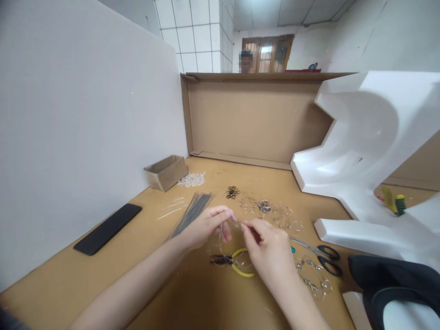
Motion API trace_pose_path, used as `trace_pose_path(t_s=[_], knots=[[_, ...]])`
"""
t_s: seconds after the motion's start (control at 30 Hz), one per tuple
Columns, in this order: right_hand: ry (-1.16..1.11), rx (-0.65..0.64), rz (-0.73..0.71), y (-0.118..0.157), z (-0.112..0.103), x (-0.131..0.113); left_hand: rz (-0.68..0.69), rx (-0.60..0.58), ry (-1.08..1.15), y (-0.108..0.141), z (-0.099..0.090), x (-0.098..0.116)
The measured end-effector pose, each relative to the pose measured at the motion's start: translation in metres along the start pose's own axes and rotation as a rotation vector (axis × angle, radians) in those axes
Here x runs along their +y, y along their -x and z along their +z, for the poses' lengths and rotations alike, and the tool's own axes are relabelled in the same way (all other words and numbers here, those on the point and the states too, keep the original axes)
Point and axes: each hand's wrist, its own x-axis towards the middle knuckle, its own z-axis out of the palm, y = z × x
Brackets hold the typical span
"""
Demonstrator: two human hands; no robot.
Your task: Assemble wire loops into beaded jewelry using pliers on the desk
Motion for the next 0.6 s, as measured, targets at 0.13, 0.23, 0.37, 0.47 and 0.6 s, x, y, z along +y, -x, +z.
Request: trace_pose_path(t_s=[0.13,0.23,0.37,0.47,0.6], knots=[[-0.021,-0.001,0.031,-0.001,-0.003,0.0,-0.065,-0.112,0.068,-0.001,-0.004,0.0],[-0.033,0.005,0.045,-0.001,-0.005,0.0,-0.06,-0.148,0.048,-0.001,-0.006,0.0],[-0.083,-0.013,0.08,-0.001,-0.008,0.001,-0.016,-0.161,0.075,-0.003,-0.007,-0.001],[-0.13,-0.044,0.116,-0.001,-0.01,0.002,0.008,-0.158,0.088,-0.007,-0.008,-0.004],[-0.177,-0.096,0.187,-0.001,-0.011,0.002,0.043,-0.159,0.075,-0.009,-0.009,-0.006]])
